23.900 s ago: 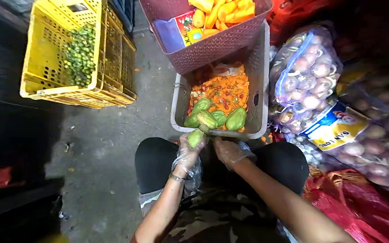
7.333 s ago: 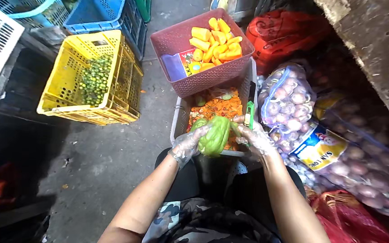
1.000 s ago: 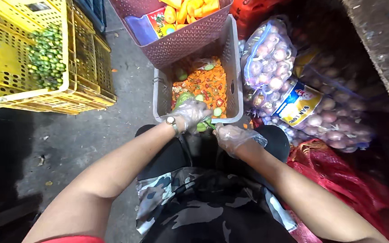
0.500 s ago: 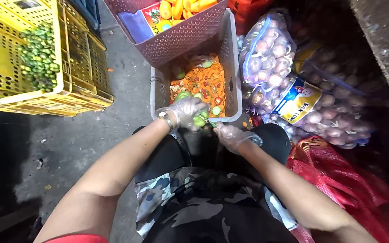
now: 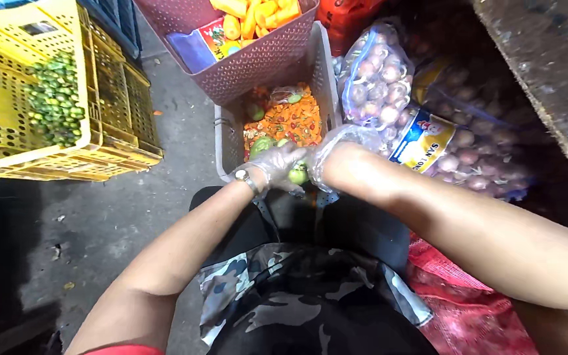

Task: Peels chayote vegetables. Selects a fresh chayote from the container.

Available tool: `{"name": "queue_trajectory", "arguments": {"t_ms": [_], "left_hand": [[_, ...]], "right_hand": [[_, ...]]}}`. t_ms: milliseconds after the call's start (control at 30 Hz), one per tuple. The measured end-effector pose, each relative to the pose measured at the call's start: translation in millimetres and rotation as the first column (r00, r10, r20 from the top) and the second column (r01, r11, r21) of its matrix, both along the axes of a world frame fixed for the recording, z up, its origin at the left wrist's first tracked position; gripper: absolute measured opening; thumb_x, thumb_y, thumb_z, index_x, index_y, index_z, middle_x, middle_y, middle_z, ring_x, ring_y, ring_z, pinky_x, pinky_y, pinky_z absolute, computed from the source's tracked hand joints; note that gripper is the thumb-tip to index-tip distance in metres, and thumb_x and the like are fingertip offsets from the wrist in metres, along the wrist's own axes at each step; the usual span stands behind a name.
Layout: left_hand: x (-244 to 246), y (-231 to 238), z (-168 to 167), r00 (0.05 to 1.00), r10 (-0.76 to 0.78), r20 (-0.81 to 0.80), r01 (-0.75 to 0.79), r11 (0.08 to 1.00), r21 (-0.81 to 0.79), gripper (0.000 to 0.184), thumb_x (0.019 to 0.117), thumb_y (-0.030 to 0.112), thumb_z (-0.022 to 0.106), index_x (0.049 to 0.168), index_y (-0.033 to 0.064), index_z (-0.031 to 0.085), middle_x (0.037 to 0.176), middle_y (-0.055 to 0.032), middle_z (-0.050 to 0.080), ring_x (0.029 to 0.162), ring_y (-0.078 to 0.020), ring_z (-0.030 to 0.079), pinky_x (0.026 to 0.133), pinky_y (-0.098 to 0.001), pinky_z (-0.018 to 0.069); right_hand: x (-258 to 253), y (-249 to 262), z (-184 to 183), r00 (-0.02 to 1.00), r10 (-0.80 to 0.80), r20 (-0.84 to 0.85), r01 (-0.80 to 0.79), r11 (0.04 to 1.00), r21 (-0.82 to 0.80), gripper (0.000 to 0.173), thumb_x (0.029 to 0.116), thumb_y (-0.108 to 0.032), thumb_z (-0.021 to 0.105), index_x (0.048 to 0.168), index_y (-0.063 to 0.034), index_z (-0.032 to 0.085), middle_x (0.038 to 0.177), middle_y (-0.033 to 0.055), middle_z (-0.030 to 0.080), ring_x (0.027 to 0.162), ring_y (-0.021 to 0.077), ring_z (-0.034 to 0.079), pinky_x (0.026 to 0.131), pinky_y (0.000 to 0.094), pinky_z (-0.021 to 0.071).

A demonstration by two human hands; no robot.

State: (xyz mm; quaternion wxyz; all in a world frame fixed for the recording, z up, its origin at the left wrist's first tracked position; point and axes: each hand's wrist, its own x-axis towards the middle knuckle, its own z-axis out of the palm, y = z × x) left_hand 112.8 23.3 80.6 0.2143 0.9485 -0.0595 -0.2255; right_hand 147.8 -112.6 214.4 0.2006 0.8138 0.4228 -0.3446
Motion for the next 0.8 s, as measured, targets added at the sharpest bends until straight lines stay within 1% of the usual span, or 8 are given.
{"name": "queue_trajectory", "arguments": {"t_ms": [100, 167, 267, 400, 533, 600, 700, 800], "left_hand": [[-0.6, 13.3, -15.6, 0.997, -0.027, 0.078, 0.039, 0.987, -0.153, 0.094, 0.0674, 0.038, 0.094, 0.149, 0.0219, 0.049, 0.145, -0.0192, 0.052, 0.124, -0.0383, 0.058, 0.099, -0.0586, 0.0501], [-1.9, 24.5, -28.0, 0.990, -0.048, 0.134, 0.076, 0.974, -0.215, 0.093, 0.0675, 0.041, 0.093, 0.148, 0.0217, 0.050, 0.145, -0.0178, 0.053, 0.126, -0.0357, 0.058, 0.101, -0.0574, 0.0500], [-0.6, 30.3, -35.3, 0.981, -0.083, 0.176, 0.126, 0.961, -0.248, 0.092, 0.0674, 0.040, 0.093, 0.147, 0.0201, 0.052, 0.145, -0.0152, 0.054, 0.127, -0.0335, 0.058, 0.101, -0.0564, 0.0504], [7.1, 37.1, -32.2, 0.976, -0.101, 0.193, 0.154, 0.946, -0.284, 0.090, 0.0670, 0.041, 0.093, 0.144, 0.0154, 0.055, 0.142, -0.0153, 0.057, 0.129, -0.0317, 0.057, 0.108, -0.0523, 0.0462], [13.0, 20.7, -0.4, 0.986, -0.167, -0.004, 0.166, 0.982, 0.095, 0.093, 0.0688, 0.052, 0.091, 0.148, 0.0277, 0.048, 0.144, -0.0140, 0.055, 0.122, -0.0370, 0.061, 0.096, -0.0604, 0.0513], [14.0, 2.7, 11.2, 0.984, -0.149, -0.097, 0.169, 0.954, 0.249, 0.089, 0.0688, 0.042, 0.092, 0.146, 0.0318, 0.049, 0.145, -0.0142, 0.053, 0.118, -0.0415, 0.061, 0.090, -0.0641, 0.0522], [15.6, -4.7, 12.2, 0.985, -0.117, -0.130, 0.147, 0.955, 0.257, 0.094, 0.0688, 0.033, 0.092, 0.150, 0.0345, 0.046, 0.146, -0.0177, 0.050, 0.115, -0.0440, 0.061, 0.087, -0.0641, 0.0533], [18.8, 2.5, 7.9, 0.981, -0.155, -0.117, 0.176, 0.963, 0.203, 0.092, 0.0695, 0.035, 0.092, 0.150, 0.0311, 0.046, 0.145, -0.0179, 0.051, 0.118, -0.0421, 0.061, 0.090, -0.0627, 0.0525]], "right_hand": [[7.2, -29.6, -24.0, 0.997, -0.009, -0.081, 0.022, 0.986, 0.165, 0.019, 0.1016, -0.013, 0.058, 0.111, 0.0007, 0.068, 0.107, 0.0208, 0.068, 0.105, 0.0379, 0.067, 0.088, 0.0567, 0.0531], [10.4, -41.0, -51.6, 0.988, -0.102, -0.119, 0.116, 0.986, 0.121, 0.023, 0.1042, -0.019, 0.056, 0.118, -0.0025, 0.065, 0.104, 0.0188, 0.069, 0.098, 0.0361, 0.069, 0.083, 0.0564, 0.0552], [9.5, -46.2, -76.5, 0.961, -0.242, -0.134, 0.245, 0.970, 0.004, 0.037, 0.1118, -0.031, 0.042, 0.134, -0.0047, 0.055, 0.112, 0.0220, 0.068, 0.107, 0.0402, 0.069, 0.089, 0.0584, 0.0543], [16.6, -63.8, -120.4, 0.939, -0.298, -0.170, 0.321, 0.939, 0.122, 0.043, 0.1129, -0.035, 0.036, 0.141, -0.0061, 0.051, 0.109, 0.0246, 0.070, 0.104, 0.0444, 0.069, 0.088, 0.0622, 0.0537], [13.8, -55.5, -102.4, 0.935, -0.293, -0.200, 0.314, 0.946, 0.084, 0.039, 0.1125, -0.031, 0.039, 0.137, -0.0040, 0.053, 0.112, 0.0228, 0.069, 0.106, 0.0405, 0.069, 0.089, 0.0586, 0.0544], [9.8, -44.4, -81.5, 0.943, -0.264, -0.203, 0.279, 0.959, 0.053, 0.032, 0.1096, -0.023, 0.047, 0.129, -0.0006, 0.058, 0.109, 0.0220, 0.068, 0.101, 0.0375, 0.069, 0.085, 0.0559, 0.0548], [5.7, -32.3, -70.5, 0.962, -0.240, -0.134, 0.242, 0.970, -0.001, 0.030, 0.1065, -0.021, 0.053, 0.127, -0.0003, 0.060, 0.110, 0.0217, 0.069, 0.104, 0.0376, 0.070, 0.086, 0.0575, 0.0550], [10.2, -47.7, -102.1, 0.935, -0.306, -0.179, 0.325, 0.942, 0.086, 0.034, 0.1102, -0.027, 0.045, 0.130, -0.0023, 0.057, 0.109, 0.0213, 0.069, 0.101, 0.0376, 0.070, 0.085, 0.0567, 0.0558]]}}
